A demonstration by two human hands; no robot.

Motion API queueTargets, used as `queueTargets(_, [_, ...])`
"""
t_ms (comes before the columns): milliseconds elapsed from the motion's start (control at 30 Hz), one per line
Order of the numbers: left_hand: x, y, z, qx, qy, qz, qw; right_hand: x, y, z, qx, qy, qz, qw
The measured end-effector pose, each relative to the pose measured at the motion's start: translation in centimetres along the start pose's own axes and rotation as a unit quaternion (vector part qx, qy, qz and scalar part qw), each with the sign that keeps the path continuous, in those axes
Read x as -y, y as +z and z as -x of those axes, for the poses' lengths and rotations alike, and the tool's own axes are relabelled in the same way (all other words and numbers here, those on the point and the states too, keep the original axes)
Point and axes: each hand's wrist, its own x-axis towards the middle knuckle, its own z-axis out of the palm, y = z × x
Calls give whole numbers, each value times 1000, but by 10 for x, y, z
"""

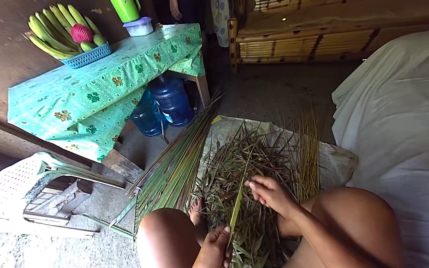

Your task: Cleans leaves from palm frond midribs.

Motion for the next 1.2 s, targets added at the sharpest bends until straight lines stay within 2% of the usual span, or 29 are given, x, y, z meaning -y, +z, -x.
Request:
queueTargets(67, [-3, 0, -1, -32, 2, -14, 999, -3, 10, 17, 75, -75, 77, 991])
queueTargets(133, [-6, 3, -4, -53, 8, -14, 998, -12, 27, 30, 138, -184, 149, 962])
queueTargets(167, [-8, 4, -5, -57, 12, -10, 998, -15, 36, 34, 152, -227, 184, 944])
queueTargets(233, [-11, 7, -5, -55, 10, 0, 998, -22, 44, 34, 120, -279, 243, 921])
queueTargets(300, [-13, 7, -4, -43, 0, 2, 999, -25, 37, 25, 39, -264, 299, 916])
queueTargets(333, [-12, 7, -3, -37, -1, 2, 999, -24, 30, 18, 9, -224, 313, 923])
queueTargets(400, [-10, 7, -1, -36, -2, 4, 999, -21, 15, 5, -31, -134, 319, 938])
queueTargets(500, [-9, 7, -2, -39, -2, 3, 999, -20, 2, -6, -99, -88, 292, 947])
queueTargets(567, [-9, 5, -6, -45, 0, 5, 999, -15, 3, 0, -80, -99, 235, 963])
queueTargets(633, [-12, 5, -10, -58, -2, 10, 998, -11, 16, 16, 18, -119, 168, 978])
queueTargets(700, [-19, 8, -15, -76, -4, 14, 997, -13, 33, 30, 118, -169, 142, 968])
queueTargets(767, [-26, 12, -18, -94, -3, 15, 995, -19, 46, 34, 157, -227, 163, 947])
queueTargets(867, [-29, 16, -21, -95, 4, 15, 995, -24, 45, 26, 113, -263, 218, 933])
queueTargets(1067, [-27, 20, -19, -43, -3, 14, 999, -32, 27, 5, -44, -237, 311, 919])
queueTargets(1100, [-28, 20, -18, -37, -9, 16, 999, -29, 25, 4, -62, -219, 312, 922])
queueTargets(1200, [-25, 16, -14, -13, -25, 26, 999, -20, 11, -3, -88, -93, 237, 963])
